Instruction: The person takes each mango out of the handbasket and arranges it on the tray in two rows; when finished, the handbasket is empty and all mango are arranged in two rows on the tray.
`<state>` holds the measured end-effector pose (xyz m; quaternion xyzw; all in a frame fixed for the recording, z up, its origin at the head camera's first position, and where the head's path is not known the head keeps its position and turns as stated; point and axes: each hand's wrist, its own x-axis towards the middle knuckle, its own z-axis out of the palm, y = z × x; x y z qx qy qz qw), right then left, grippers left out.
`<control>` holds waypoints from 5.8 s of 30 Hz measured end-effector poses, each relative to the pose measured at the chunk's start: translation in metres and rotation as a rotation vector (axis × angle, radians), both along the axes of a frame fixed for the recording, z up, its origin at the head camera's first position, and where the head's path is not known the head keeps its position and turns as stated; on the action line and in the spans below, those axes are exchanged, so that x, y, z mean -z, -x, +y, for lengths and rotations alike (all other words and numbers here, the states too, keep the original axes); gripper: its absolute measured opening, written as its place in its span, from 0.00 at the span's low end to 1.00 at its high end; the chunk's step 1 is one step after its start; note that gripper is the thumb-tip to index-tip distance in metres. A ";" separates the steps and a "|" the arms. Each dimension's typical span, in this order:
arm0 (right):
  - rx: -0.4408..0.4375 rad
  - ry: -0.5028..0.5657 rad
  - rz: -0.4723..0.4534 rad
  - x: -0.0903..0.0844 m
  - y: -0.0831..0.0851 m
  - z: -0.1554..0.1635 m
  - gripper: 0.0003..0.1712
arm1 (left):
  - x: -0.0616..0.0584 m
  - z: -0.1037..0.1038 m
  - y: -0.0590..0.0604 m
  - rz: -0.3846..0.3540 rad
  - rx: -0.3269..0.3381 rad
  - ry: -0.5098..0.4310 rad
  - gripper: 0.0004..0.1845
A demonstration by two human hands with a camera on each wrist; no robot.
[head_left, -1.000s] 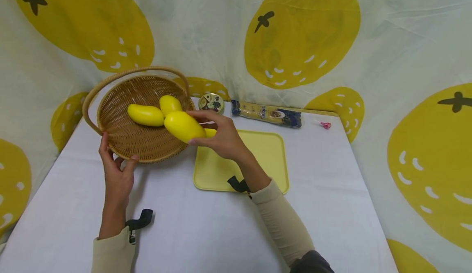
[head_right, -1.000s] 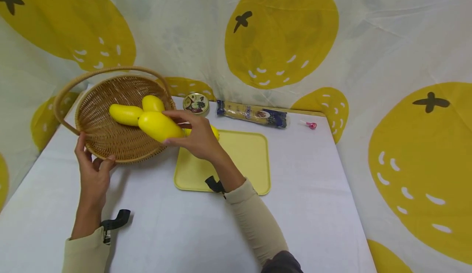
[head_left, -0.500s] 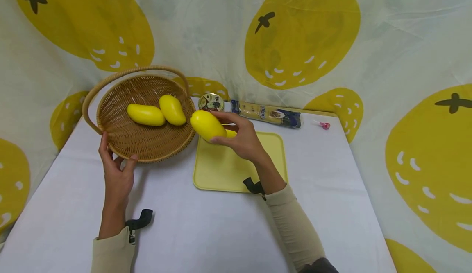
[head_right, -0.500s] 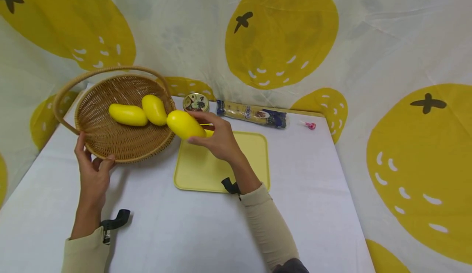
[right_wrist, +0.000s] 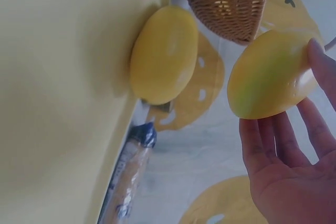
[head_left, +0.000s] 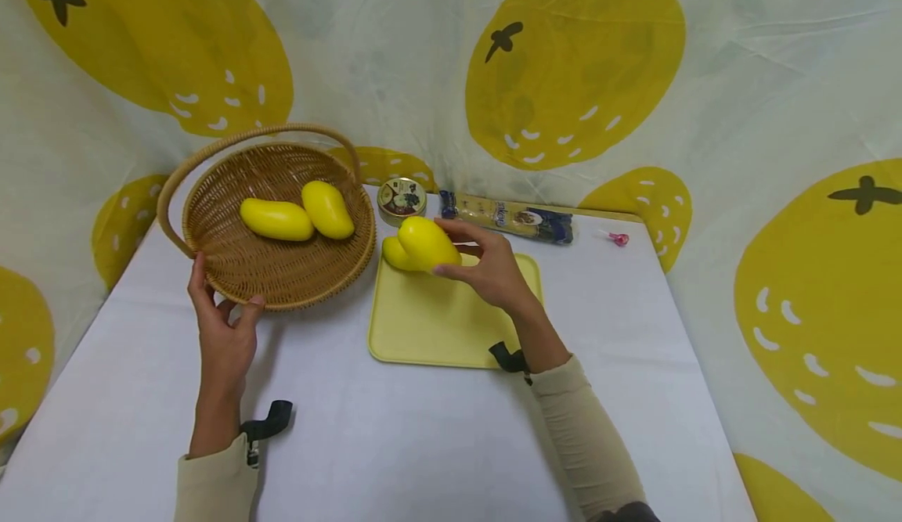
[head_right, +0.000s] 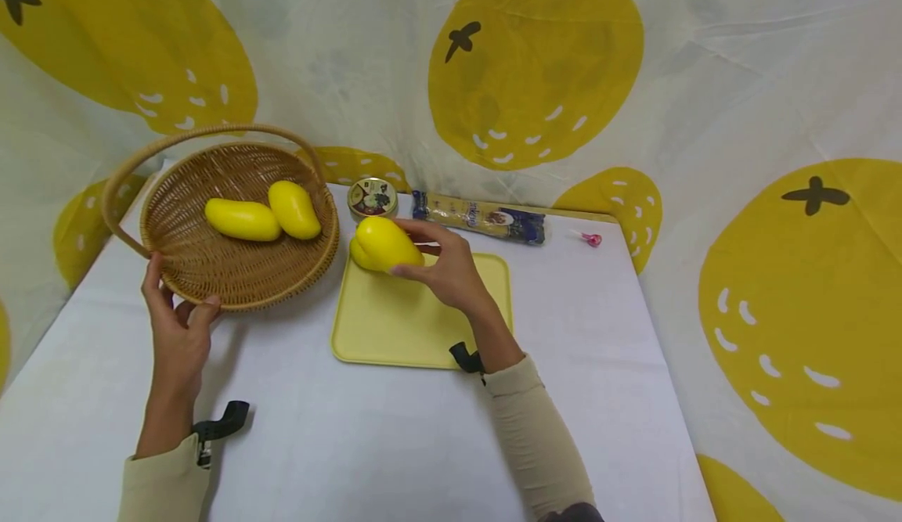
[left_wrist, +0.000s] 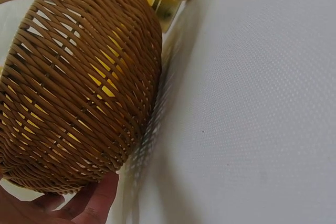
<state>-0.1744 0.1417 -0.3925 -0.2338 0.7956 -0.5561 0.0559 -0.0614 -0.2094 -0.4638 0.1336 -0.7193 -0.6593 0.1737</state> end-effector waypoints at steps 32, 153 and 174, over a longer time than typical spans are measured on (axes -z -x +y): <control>0.201 -0.229 -0.056 0.063 0.022 0.091 0.38 | 0.014 -0.003 0.004 -0.030 -0.018 0.036 0.48; -0.034 -0.569 0.164 0.020 0.087 -0.209 0.48 | -0.012 0.011 0.000 -0.041 -0.020 0.054 0.47; -0.076 -0.744 0.266 0.039 0.099 -0.217 0.38 | 0.006 0.006 0.008 -0.030 -0.043 0.096 0.48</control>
